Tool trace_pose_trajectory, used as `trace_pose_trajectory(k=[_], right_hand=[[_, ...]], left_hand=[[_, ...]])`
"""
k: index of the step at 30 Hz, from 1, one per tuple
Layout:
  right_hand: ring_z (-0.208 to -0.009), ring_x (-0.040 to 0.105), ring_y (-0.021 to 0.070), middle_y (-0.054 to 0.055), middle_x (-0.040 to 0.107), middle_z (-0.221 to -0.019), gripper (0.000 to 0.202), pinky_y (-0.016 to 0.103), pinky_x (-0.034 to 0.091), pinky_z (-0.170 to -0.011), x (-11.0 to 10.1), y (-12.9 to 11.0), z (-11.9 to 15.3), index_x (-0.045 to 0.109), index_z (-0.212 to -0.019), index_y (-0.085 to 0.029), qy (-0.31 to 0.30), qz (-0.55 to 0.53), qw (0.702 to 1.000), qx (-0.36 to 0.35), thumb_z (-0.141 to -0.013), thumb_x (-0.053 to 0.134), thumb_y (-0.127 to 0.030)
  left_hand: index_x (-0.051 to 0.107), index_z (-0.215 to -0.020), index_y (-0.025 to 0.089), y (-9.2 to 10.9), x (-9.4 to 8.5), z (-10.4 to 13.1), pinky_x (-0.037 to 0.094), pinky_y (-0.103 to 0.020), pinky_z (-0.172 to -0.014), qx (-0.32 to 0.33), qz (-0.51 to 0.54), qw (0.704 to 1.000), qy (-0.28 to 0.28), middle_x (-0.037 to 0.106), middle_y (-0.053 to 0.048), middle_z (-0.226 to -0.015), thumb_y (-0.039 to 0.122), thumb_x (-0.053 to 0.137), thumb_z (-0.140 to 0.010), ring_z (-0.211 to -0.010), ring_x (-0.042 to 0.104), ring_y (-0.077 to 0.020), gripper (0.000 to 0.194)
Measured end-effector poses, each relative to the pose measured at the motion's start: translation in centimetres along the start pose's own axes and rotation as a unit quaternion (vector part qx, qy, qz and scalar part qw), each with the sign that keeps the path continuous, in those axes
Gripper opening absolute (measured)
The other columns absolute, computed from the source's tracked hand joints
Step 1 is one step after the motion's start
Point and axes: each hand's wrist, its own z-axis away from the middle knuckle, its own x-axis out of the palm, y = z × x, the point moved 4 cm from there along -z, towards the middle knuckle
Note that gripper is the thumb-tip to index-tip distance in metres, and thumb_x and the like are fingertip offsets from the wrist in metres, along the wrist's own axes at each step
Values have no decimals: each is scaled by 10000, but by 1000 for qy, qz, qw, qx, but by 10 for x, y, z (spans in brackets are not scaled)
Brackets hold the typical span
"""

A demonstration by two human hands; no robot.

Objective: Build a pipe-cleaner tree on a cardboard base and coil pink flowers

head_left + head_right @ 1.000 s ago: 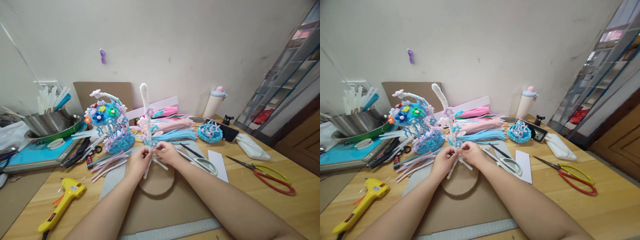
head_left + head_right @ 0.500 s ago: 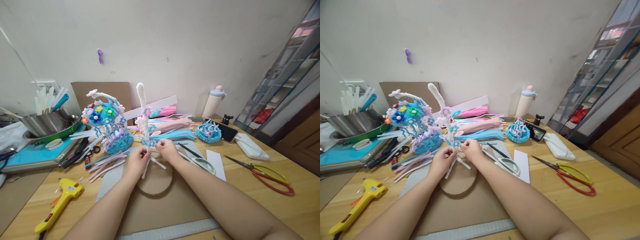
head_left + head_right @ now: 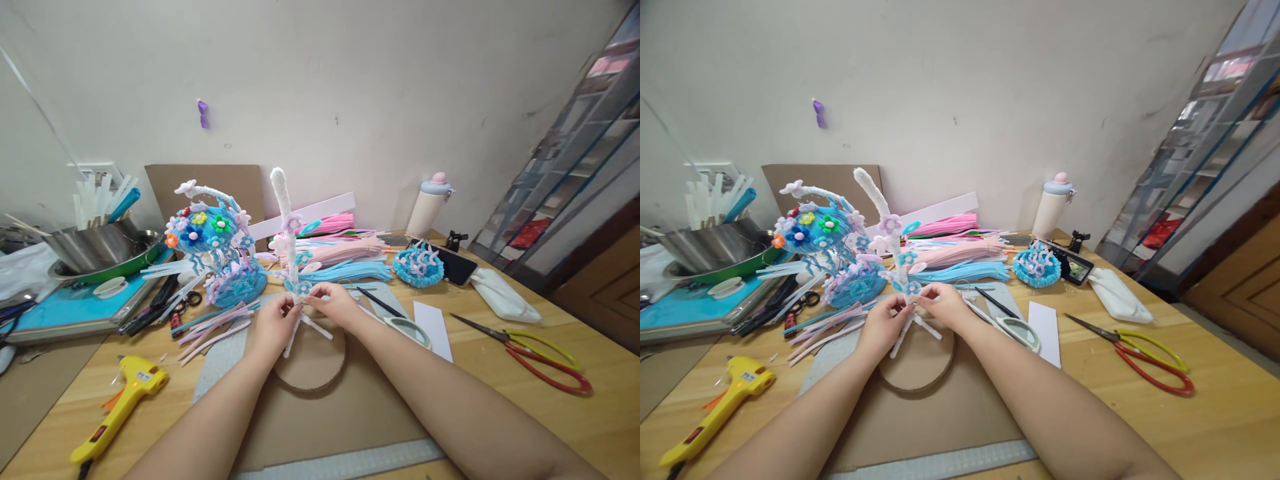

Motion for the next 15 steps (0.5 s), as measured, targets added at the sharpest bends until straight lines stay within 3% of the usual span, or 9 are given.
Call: trace_pose_trajectory(k=[5, 11, 15], right_hand=[[-595, 549, 115, -24, 604, -656, 168, 246, 445, -582, 6, 8, -5, 607, -702, -164, 15, 3, 1000, 4, -769, 612, -319], [-797, 607, 149, 26, 630, -910, 210, 331, 506, -728, 10, 15, -7, 609, -909, -135, 27, 35, 999, -6, -892, 545, -334], [-742, 602, 151, 1, 641, -780, 181, 328, 477, -747, 8, 12, -6, 620, -771, -150, 42, 45, 998, -19, -833, 598, -318]], left_hand=[[590, -684, 201, 1, 0, 0, 407, -257, -623, 1, 1, 1000, -1, 613, 13, -666, 341, 531, -753, -656, 561, -168, 166], [599, -697, 203, 1, 0, -1, 405, -253, -606, 1, -2, 1000, 3, 623, 13, -669, 339, 530, -757, -655, 569, -170, 164], [612, -715, 198, -1, 1, -1, 408, -256, -618, 6, -4, 1000, 4, 629, 13, -676, 335, 530, -771, -658, 572, -167, 169]])
